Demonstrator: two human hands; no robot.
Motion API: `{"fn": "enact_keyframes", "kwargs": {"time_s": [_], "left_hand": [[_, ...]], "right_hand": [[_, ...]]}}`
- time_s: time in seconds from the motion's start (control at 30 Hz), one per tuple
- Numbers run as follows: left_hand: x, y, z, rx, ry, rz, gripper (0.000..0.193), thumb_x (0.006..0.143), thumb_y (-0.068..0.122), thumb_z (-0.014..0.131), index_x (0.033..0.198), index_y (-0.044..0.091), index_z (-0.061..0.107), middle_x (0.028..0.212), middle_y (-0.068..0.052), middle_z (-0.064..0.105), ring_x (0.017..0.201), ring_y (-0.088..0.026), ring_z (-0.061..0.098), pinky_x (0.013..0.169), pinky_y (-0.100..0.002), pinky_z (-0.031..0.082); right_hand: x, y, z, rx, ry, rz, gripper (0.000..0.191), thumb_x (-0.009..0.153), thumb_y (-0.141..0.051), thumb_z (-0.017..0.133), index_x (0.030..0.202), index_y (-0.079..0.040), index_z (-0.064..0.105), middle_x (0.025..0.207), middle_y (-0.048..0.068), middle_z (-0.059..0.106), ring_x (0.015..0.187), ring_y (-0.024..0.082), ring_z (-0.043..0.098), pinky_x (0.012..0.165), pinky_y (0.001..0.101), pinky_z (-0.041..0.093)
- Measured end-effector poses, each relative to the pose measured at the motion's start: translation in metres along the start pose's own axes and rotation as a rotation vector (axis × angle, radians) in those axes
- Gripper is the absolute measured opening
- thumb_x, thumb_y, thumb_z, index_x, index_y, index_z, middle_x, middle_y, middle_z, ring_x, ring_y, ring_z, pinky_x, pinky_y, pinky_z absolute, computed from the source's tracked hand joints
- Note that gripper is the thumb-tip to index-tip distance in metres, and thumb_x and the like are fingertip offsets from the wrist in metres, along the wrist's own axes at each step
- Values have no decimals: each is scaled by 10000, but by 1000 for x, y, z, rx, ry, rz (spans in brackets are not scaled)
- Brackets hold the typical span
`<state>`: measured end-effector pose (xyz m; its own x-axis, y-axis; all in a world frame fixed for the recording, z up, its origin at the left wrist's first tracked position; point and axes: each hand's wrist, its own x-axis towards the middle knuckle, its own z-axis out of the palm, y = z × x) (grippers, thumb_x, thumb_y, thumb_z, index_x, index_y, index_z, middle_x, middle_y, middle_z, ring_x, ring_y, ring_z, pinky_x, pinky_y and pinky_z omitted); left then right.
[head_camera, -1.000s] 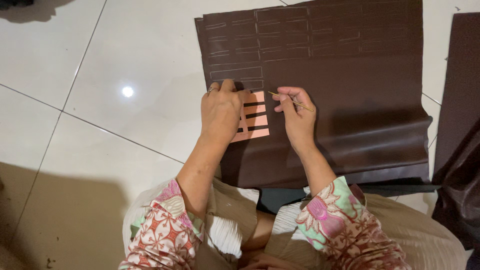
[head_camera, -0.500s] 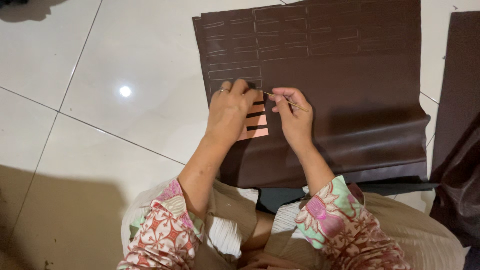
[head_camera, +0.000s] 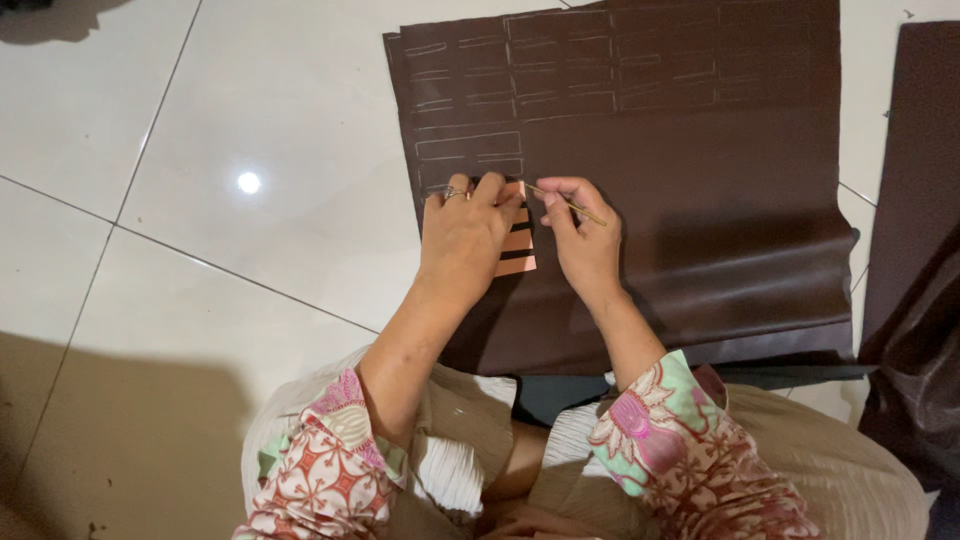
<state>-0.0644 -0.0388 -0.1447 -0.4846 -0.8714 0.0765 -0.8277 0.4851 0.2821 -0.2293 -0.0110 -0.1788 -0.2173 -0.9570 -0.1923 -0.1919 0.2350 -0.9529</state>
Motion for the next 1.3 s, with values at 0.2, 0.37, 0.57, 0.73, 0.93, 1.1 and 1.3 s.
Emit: {"fn": "enact_keyframes", "kwargs": {"time_s": [0.2,0.37,0.57,0.73,0.93,1.1,1.3], "left_hand": [[-2,2,0,30,-23,3,409,837,102,701,1238,165,748,1113,6,593,996,-254,590,787,-420,507],[-2,2,3,49,-50,1,441,794,94,713,1227,163,750,1163,-6,598,992,-254,592,794,-427,514],[-2,2,5,39,-62,-4,422,824,90,723,1237,168,748,1203,-11,591,1034,-265,592,818,-430,518],[-1,3,4,62,-101,-8,491,768,91,741,1253,172,739,1215,-26,581,1050,-274,592,829,-446,520],[0,6,3,90,-153,-12,496,768,106,750,1259,167,723,1223,-36,574,1066,-273,586,865,-472,516],[-1,6,4,87,-112,-8,491,785,107,739,1273,157,715,1260,-40,571,1084,-280,584,865,-460,513],[0,6,6,83,-129,-7,491,790,97,717,1278,149,702,1258,-44,572,1064,-281,585,838,-459,515]], "right_hand": [[1,-3,1,-56,-9,-41,154,1043,-86,591,1141,-44,701,1085,55,747,1003,119,722,804,257,615],[3,-1,-2,-9,-34,-34,156,1037,-41,571,1104,-32,712,1068,66,748,1005,126,729,832,263,621],[5,1,-5,-61,-68,-23,182,1005,-2,561,1073,-35,727,999,52,760,924,112,729,831,253,612],[5,3,-5,-71,-66,-22,188,995,17,560,1045,-33,734,929,43,750,842,96,708,790,243,592],[3,7,-4,-16,-43,-6,182,1012,22,551,1056,-27,720,978,50,745,895,98,707,830,248,597],[3,7,-1,53,-24,-14,192,1016,25,527,1095,-16,698,1061,63,744,961,113,720,888,268,614],[2,2,-1,-41,-16,-11,175,1019,10,548,1110,-19,694,1059,62,747,947,117,720,864,265,601]]}}
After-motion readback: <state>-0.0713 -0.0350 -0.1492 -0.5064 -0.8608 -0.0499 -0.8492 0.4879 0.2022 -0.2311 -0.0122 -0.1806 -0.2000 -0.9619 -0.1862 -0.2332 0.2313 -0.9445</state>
